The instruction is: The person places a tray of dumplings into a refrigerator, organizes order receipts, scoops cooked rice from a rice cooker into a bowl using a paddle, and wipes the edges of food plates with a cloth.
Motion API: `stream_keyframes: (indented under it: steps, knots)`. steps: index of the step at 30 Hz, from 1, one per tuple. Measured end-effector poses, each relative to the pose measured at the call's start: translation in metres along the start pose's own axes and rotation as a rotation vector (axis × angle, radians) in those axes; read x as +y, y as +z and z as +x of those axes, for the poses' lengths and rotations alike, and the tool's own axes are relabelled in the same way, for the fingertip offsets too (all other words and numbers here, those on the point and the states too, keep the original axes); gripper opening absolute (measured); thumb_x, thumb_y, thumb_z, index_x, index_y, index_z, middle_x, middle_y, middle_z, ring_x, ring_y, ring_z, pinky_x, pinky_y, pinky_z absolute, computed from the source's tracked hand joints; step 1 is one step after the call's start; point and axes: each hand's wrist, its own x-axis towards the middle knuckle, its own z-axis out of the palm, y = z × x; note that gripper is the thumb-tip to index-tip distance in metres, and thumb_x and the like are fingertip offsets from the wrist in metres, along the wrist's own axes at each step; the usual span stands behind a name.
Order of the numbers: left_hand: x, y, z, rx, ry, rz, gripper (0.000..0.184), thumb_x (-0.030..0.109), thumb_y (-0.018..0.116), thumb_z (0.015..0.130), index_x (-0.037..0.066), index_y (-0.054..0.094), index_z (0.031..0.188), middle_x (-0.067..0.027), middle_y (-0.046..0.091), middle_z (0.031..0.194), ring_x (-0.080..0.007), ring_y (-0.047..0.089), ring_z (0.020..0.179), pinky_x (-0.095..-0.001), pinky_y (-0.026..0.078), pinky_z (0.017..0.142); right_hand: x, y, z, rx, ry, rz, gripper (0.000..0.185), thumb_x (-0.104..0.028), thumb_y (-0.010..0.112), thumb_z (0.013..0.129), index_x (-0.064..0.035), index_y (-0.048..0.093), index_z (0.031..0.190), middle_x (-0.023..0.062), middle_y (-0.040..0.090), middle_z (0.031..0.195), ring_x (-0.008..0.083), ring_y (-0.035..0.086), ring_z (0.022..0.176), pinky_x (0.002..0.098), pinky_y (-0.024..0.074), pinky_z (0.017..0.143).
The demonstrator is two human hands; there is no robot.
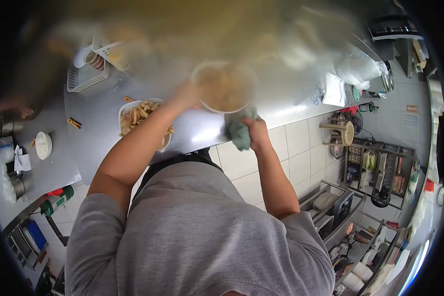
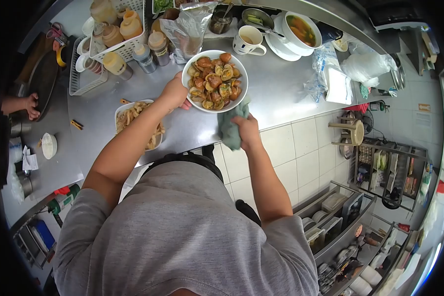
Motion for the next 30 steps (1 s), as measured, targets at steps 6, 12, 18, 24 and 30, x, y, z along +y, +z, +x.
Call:
stream_keyframes:
  steps: [6,12,18,24,30]
  knots:
    - [0.0,-0.017,-0.017,-0.011,0.02,0.008,0.053,0.004,0.043,0.087,0.008,0.031,0.139,-0.0178,0.061,0.109,-0.0231,0.067,0.064,-0.0291,0.054,0.044,-0.068,-0.051,0.017,0.277,-0.462,-0.218,0.04,-0.002,0.06,0.077,0.0013,0.055,0.117,0.0118,0.063,0.101,0.0248,0.062,0.092,0.0361,0.0507,0.082]
    - [-0.005,-0.033,-0.05,0.582,0.6,0.615,0.064,0.003,0.051,0.084,0.01,0.03,0.144,-0.0214,0.053,0.125,-0.0243,0.064,0.087,-0.0351,0.052,0.081,-0.103,-0.022,0.055,0.553,-1.117,-1.243,0.047,-0.02,0.069,0.081,-0.0011,0.055,0.121,0.0186,0.063,0.108,0.0322,0.06,0.095,0.0359,0.0489,0.081]
    - [-0.014,-0.102,-0.132,0.567,0.385,0.343,0.049,0.002,0.05,0.085,0.01,0.048,0.133,-0.0106,0.056,0.123,-0.0175,0.06,0.087,-0.0282,0.051,0.072,-0.149,0.066,0.064,-0.109,-0.997,-0.668,0.035,-0.014,0.062,0.087,-0.0018,0.056,0.119,0.0104,0.063,0.105,0.0189,0.06,0.094,0.0314,0.0502,0.081]
    - [-0.035,-0.093,-0.186,0.802,0.178,-0.023,0.042,-0.002,0.048,0.085,0.005,0.053,0.126,-0.0104,0.058,0.118,-0.015,0.06,0.085,-0.0261,0.051,0.068,-0.237,0.165,0.11,-0.407,-0.743,-0.478,0.032,-0.009,0.059,0.089,0.0013,0.056,0.118,0.0052,0.063,0.101,0.0126,0.059,0.087,0.0246,0.0498,0.078]
    - [-0.046,-0.034,-0.219,0.95,0.083,-0.173,0.041,-0.001,0.049,0.087,0.006,0.053,0.127,-0.0084,0.058,0.118,-0.0134,0.06,0.086,-0.0261,0.051,0.068,-0.248,0.262,0.224,-0.851,-0.609,-0.728,0.032,-0.012,0.066,0.084,0.0002,0.062,0.113,0.0046,0.063,0.095,0.0119,0.06,0.084,0.0246,0.0495,0.075]
